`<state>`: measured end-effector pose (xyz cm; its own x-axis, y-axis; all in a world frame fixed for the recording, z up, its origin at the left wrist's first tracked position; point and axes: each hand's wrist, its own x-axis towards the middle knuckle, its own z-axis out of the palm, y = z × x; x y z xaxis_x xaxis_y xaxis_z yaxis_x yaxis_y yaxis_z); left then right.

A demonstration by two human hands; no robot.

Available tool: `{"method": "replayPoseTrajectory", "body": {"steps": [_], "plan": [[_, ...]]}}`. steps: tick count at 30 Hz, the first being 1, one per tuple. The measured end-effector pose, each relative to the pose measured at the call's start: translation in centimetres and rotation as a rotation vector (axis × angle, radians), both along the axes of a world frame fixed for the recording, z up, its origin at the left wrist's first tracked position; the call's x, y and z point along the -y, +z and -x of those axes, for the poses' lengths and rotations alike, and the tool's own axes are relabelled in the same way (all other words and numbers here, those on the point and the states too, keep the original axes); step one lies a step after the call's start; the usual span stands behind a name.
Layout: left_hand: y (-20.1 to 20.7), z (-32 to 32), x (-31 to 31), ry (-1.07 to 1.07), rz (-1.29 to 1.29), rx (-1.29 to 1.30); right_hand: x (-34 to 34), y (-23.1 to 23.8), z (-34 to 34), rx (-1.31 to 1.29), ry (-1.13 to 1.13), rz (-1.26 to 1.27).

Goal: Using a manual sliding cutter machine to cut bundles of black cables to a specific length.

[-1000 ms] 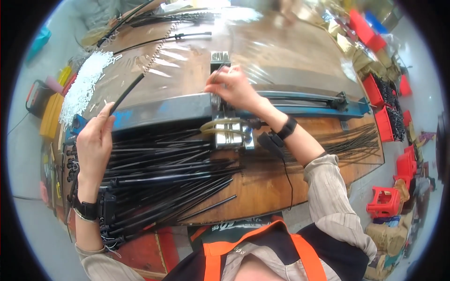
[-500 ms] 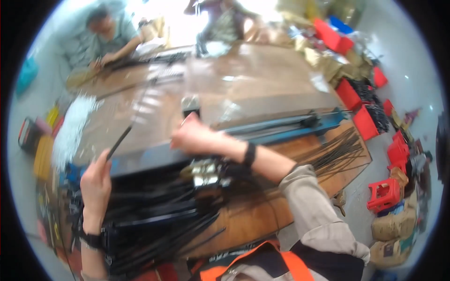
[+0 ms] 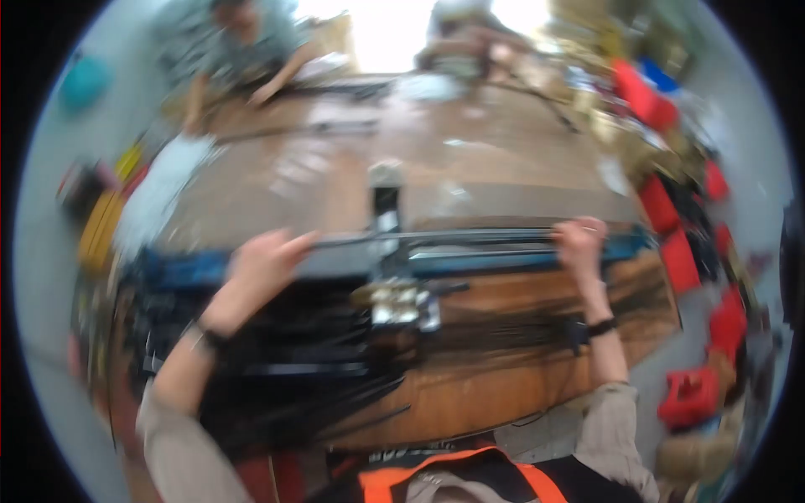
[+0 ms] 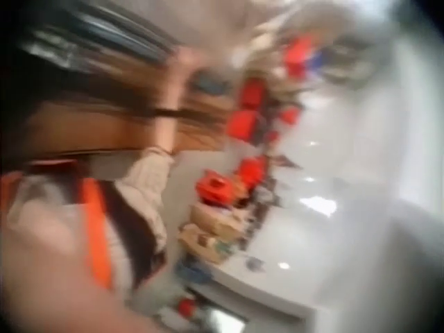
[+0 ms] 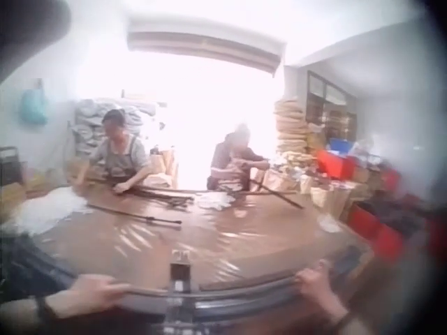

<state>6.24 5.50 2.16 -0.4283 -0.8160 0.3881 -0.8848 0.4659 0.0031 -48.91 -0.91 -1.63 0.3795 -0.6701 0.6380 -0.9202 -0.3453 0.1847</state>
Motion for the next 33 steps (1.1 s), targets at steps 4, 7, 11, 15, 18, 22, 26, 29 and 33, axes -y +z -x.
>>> {"method": "replayPoseTrajectory", "body": {"steps": [4,7,11,15,18,22,26,29,33], "plan": [[-0.8,8.1,5.8,-0.188,-0.160,-0.101,-0.4,-1.5,5.2,0.041,-0.025,0.006],[-2.6,7.7,6.4,-0.172,-0.112,-0.106,-0.5,-1.9,4.5,0.070,-0.019,-0.010],[-2.7,7.4,5.2,-0.111,-0.138,-0.259,0.1,-2.8,3.6,0.173,0.025,-0.024],[-2.8,7.4,4.4,-0.074,-0.146,-0.288,-0.1,-3.0,3.1,0.178,0.031,-0.023],[-3.1,7.8,3.7,-0.093,-0.064,-0.393,-0.8,-3.0,3.9,0.173,-0.018,-0.054],[-2.9,8.5,4.6,-0.133,-0.122,-0.453,-2.4,-2.7,3.6,0.144,-0.019,-0.054],[-2.4,7.5,4.7,-0.070,-0.131,-0.180,-5.0,0.3,-6.7,0.103,0.186,0.021],[-2.1,8.2,5.5,0.012,-0.176,-0.174,-8.2,-1.0,-7.9,0.171,0.276,-0.087],[-2.6,9.1,6.1,0.040,-0.200,-0.127,-10.0,-3.3,-9.2,0.257,0.271,-0.189]]}}
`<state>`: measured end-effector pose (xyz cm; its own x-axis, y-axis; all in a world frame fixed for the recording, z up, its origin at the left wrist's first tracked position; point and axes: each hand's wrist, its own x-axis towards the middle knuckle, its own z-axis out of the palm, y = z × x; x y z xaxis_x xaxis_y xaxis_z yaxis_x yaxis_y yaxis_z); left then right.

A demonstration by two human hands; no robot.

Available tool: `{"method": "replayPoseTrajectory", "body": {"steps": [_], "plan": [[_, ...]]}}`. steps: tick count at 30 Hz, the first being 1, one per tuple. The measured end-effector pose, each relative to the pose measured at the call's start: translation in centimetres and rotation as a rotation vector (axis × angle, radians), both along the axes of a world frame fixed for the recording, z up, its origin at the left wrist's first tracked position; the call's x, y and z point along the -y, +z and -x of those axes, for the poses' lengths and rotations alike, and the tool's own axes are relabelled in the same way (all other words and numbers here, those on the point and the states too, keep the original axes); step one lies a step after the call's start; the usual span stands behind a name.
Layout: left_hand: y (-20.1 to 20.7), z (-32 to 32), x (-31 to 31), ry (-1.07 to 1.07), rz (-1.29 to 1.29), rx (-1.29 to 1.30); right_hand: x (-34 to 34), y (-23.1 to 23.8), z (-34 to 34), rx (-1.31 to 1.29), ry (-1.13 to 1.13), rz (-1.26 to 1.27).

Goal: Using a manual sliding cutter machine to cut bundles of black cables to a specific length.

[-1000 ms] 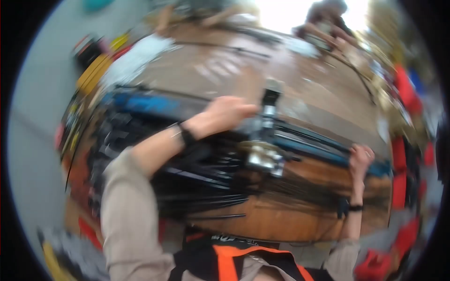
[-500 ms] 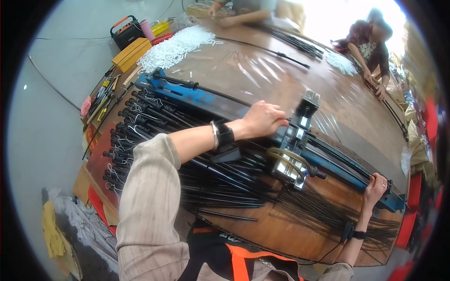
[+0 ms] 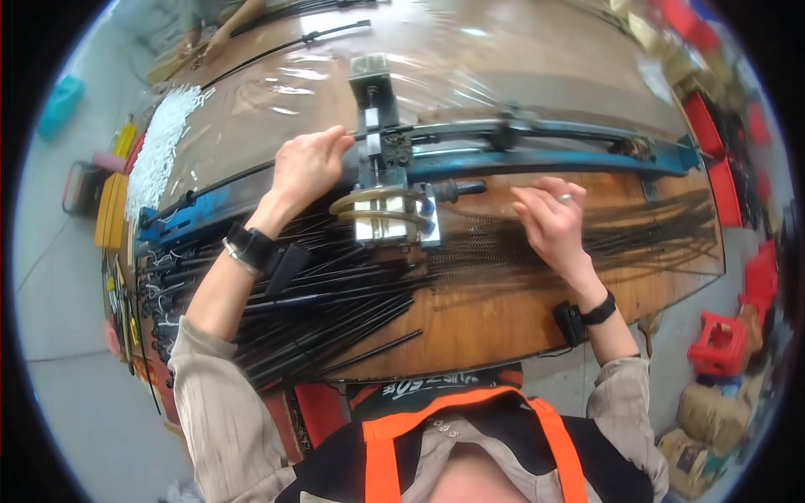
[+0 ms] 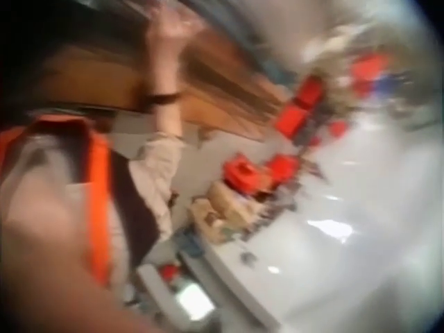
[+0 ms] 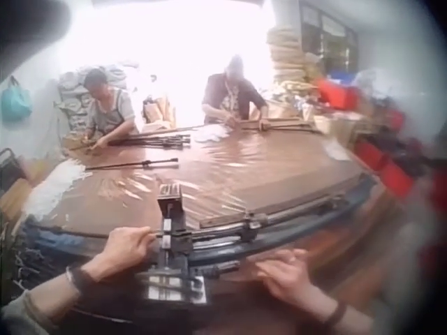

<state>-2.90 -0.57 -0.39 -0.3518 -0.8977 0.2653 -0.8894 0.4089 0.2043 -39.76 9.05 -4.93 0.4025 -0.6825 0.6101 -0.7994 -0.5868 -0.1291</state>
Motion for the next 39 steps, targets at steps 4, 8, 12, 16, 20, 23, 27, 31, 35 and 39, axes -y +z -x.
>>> {"method": "replayPoseTrajectory", "body": {"steps": [4,8,12,16,20,23,27,31,35,39], "plan": [[-0.4,0.0,-0.3,-0.026,0.013,-0.006,-0.4,0.1,-2.3,0.076,0.001,0.006],[-0.5,-0.1,-0.9,-0.042,0.068,-0.009,0.9,0.1,-5.1,0.152,0.045,-0.007],[-1.1,-0.2,-1.1,-0.060,0.131,-0.039,0.6,-0.5,-5.4,0.265,0.157,-0.261],[-1.1,0.0,-0.6,-0.085,0.180,0.046,2.0,-1.8,-5.4,0.378,0.190,-0.198],[-1.2,-1.3,-0.1,-0.212,0.356,0.174,0.7,-1.9,-5.6,0.204,0.015,-0.327],[-0.8,-5.1,1.1,-0.285,0.492,0.205,-4.5,-2.2,-6.9,-0.009,0.123,-0.268],[-0.1,-10.6,2.1,-0.319,0.636,0.255,-5.9,-2.6,-11.5,0.074,0.233,-0.210],[-1.4,-9.0,-5.4,-0.091,0.612,0.316,-5.2,-3.0,-13.2,0.116,0.139,-0.221],[-4.0,-4.3,-16.1,-0.141,0.212,0.096,-4.6,-4.0,-12.5,0.175,0.217,-0.448],[-3.3,-4.4,-17.7,-0.138,0.070,0.032,-5.5,-2.0,-13.0,0.301,0.326,-0.231]]}}
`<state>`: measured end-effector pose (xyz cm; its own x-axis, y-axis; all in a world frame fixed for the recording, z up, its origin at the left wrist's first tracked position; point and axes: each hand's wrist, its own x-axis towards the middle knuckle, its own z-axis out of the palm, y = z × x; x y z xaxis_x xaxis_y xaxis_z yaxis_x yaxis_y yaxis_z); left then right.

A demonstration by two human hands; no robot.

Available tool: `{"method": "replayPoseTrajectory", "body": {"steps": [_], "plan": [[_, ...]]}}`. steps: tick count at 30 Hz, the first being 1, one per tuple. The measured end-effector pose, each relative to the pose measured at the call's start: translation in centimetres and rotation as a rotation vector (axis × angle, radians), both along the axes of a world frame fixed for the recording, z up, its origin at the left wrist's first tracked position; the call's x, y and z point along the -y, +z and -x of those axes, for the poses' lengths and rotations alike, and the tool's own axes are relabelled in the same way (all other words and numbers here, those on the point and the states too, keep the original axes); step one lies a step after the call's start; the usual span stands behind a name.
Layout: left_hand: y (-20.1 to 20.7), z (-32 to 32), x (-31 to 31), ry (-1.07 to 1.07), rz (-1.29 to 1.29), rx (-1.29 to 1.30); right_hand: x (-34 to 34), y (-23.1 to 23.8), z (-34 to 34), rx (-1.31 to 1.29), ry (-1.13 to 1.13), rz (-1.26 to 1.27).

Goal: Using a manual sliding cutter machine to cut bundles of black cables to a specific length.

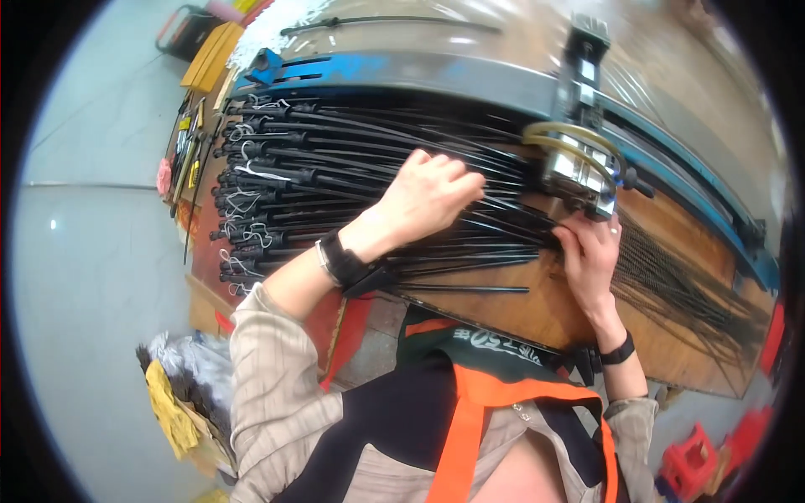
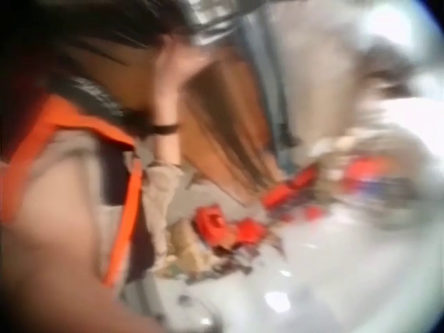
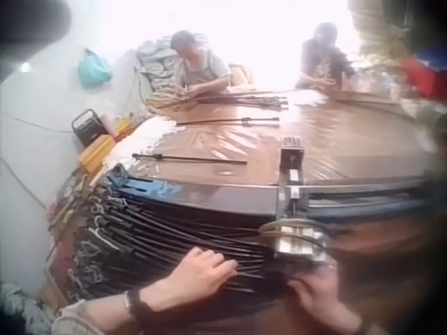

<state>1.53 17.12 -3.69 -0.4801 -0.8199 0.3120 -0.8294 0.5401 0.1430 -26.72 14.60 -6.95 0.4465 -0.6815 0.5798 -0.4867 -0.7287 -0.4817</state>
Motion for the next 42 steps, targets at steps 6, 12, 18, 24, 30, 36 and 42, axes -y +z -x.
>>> {"method": "replayPoseTrajectory", "body": {"steps": [6,12,18,24,30,36,42], "plan": [[3.2,1.2,0.5,-0.173,-0.041,-0.005,-0.7,0.2,5.5,-0.027,-0.055,-0.006],[6.8,5.5,1.3,-0.167,-0.002,0.084,0.9,1.1,7.4,0.263,-0.157,0.041],[10.6,7.4,2.9,-0.215,-0.064,0.049,0.0,3.1,8.7,0.366,-0.184,0.270],[11.8,7.2,3.5,-0.253,0.012,0.062,0.0,2.7,11.1,0.438,-0.032,-0.142],[11.7,8.1,3.4,-0.298,-0.061,0.164,-0.1,2.7,10.9,0.351,-0.155,0.128],[11.7,9.6,3.7,-0.339,0.022,0.124,0.3,3.1,11.7,0.326,-0.251,0.396],[11.6,10.2,4.2,-0.364,0.027,0.163,1.2,1.8,10.8,0.155,-0.244,0.511]]}}
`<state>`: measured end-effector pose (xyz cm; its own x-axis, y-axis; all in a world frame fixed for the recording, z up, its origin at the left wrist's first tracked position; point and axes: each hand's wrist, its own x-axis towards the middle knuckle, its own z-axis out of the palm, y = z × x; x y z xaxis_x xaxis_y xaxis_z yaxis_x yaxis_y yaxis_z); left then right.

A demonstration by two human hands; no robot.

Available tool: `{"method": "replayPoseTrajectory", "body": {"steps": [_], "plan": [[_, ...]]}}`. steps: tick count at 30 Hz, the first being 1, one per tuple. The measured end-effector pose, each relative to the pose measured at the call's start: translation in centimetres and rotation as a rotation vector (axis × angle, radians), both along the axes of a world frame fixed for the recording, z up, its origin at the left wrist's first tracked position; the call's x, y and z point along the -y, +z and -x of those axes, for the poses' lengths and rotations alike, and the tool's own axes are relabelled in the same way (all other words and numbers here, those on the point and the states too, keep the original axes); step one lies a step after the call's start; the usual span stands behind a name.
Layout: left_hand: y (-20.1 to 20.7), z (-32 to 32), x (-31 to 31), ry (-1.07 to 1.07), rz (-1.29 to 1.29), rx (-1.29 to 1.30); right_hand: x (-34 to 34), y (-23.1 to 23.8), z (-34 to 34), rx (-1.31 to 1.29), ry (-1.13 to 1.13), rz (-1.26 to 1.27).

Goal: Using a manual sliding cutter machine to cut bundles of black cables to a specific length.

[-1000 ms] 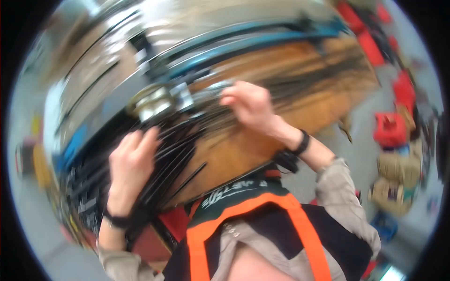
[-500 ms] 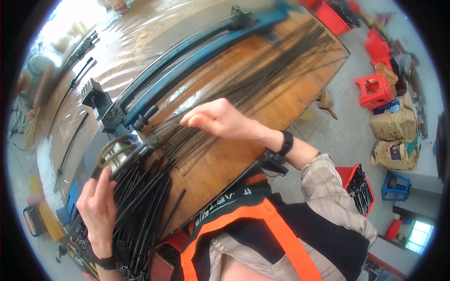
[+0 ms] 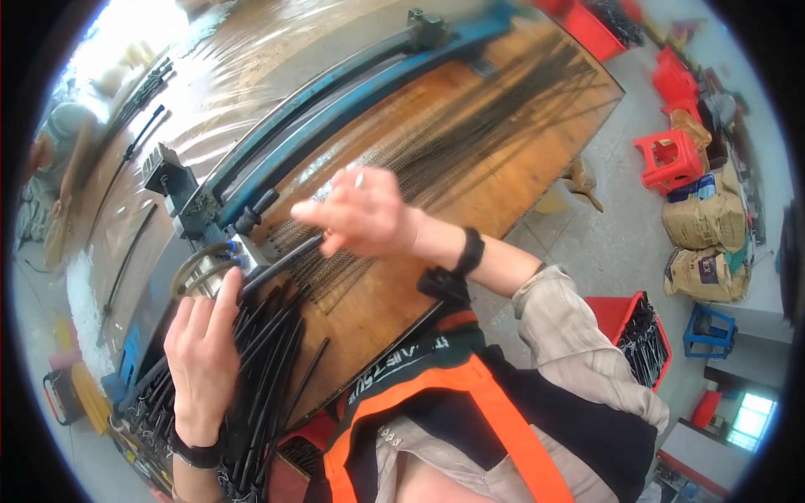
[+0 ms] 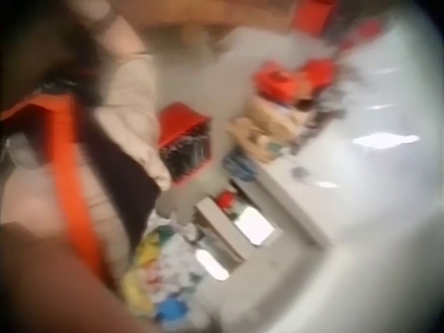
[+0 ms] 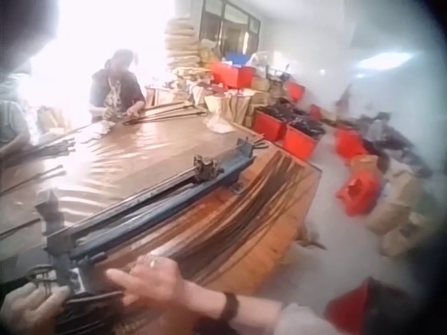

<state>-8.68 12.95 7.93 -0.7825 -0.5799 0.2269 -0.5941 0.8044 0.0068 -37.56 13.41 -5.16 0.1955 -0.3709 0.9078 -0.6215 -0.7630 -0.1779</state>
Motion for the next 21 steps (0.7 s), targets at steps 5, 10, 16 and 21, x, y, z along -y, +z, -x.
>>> {"method": "replayPoseTrajectory", "body": {"steps": [5,10,16,21], "plan": [[1.7,-9.4,2.9,0.405,0.107,-0.263,3.9,-2.1,6.2,-0.033,-0.364,-0.086],[5.9,-12.5,5.3,0.479,0.344,-0.316,8.7,-1.9,0.5,0.229,-0.076,-0.498],[5.6,-15.7,2.0,0.562,0.272,-0.364,15.7,4.8,-11.3,-0.001,0.314,-0.524],[3.2,-20.7,-1.4,0.707,0.207,-0.360,18.1,3.3,-14.3,-0.097,0.445,-0.428]]}}
